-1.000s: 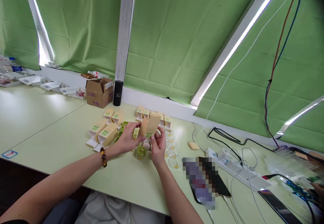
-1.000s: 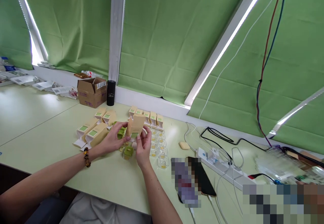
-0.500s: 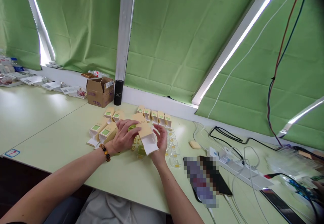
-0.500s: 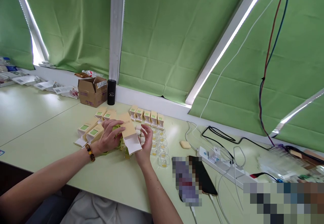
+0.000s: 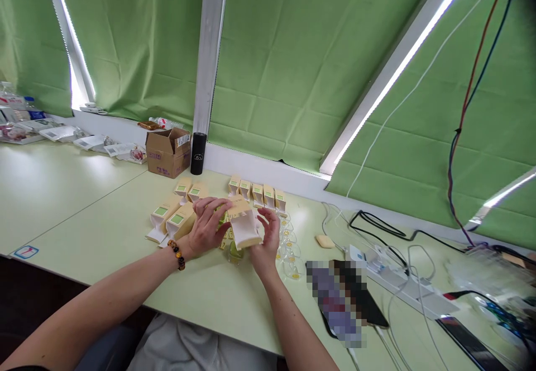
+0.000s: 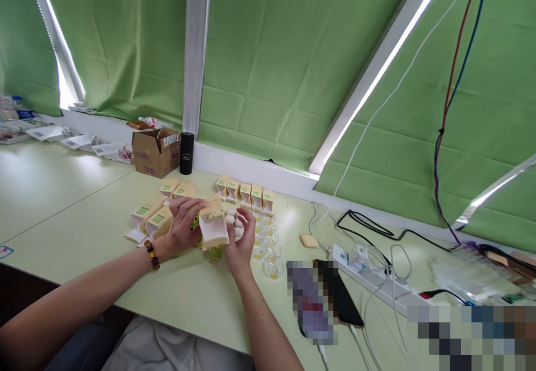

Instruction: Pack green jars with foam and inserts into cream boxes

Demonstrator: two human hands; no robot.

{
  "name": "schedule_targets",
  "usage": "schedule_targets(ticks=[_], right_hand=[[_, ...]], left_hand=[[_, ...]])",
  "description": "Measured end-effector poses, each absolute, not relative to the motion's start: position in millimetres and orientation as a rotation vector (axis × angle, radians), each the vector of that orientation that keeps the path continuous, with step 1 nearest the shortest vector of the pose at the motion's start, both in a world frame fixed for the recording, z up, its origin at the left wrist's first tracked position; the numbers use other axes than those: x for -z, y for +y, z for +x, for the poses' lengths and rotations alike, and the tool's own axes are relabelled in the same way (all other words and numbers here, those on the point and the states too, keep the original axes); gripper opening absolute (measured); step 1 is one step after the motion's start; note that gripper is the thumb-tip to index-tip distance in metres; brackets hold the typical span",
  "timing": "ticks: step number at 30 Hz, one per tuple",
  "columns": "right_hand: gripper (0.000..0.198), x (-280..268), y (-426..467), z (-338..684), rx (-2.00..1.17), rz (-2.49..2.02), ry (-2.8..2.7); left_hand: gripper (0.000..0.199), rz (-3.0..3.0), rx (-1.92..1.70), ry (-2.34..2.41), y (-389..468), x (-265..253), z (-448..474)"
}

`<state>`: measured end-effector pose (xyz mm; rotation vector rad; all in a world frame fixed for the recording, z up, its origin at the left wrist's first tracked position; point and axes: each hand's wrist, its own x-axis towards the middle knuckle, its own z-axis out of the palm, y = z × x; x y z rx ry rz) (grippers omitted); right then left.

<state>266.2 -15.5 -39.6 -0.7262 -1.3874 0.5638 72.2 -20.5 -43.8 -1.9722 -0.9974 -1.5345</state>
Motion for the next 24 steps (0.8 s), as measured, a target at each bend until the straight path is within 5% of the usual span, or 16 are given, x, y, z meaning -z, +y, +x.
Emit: schedule_targets(ticks=[5,11,16,24], right_hand=[[0.046,38.4,-17.4,265.9,-0.539,-0.686,-1.461],[0.055,37.4,-21.1,265.2,-0.627,-0.628,-1.563],[0.051,34.6,-24.3,267.0,-0.663,-0.602,-1.627],[0.038,30.0,-26.5,269.6,-0.794,-0.628,-1.652]], left_hand=[[0.04,-2.268,1.938,-1.099,-21.1,32.1,77.4],[0.06,-2.369,2.671,-1.279,-22.1,30.6,82.4],[0.042,-2.367,2.647,-1.397,-24.2,28.9,83.4],[0.046,-2.406,2.377,-1.557,-23.8,36.5,85.4]])
